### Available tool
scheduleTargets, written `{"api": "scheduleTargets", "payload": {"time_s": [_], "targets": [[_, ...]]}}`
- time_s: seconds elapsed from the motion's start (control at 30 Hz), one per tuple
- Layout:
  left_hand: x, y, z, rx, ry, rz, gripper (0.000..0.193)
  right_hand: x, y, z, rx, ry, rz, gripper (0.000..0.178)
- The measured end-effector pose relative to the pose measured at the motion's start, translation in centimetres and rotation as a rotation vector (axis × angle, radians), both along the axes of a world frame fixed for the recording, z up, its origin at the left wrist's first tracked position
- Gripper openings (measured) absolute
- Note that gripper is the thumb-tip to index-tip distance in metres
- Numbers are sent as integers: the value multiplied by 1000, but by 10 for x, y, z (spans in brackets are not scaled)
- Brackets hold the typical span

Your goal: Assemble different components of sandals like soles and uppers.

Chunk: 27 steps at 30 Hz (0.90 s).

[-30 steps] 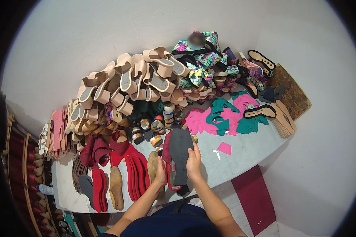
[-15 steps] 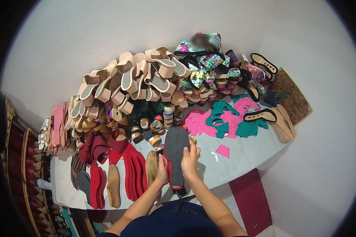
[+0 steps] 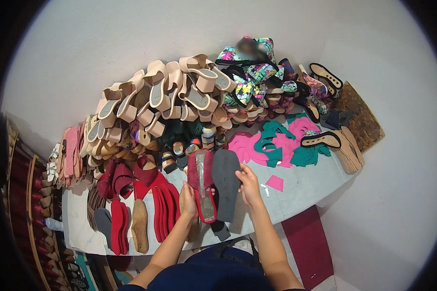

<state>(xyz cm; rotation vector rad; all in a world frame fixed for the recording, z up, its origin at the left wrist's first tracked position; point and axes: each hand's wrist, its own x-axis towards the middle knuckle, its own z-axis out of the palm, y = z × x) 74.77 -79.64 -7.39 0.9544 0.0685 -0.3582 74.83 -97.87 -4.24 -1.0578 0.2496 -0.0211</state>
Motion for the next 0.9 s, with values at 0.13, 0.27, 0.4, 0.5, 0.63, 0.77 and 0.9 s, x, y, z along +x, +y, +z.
{"api": "scheduleTargets", "payload": {"time_s": [0.13,0.27,0.4,0.5,0.63,0.77,0.9], "targets": [[-2,6,16,75,13,29,72,6,4,5,66,-39,-66,33],[-11,8,18,107,13,40,72,6,11,10,-186,-78,1,32],[-15,4,24,148,-33,79,64,0,35,17,-373,-177,-98,31],[-20,4,39,328,-56,88,57,-7,62,31,-710,-360,-94,34],[-23,0,4,170,-12,96,61,-16,90,39,-784,-358,-16,40],[-29,-6,13,170,5,102,58,-14,87,38,-832,-326,77,39],[-27,-2,21,-2,92,21,54,-7,69,38,-509,-319,219,25]]}}
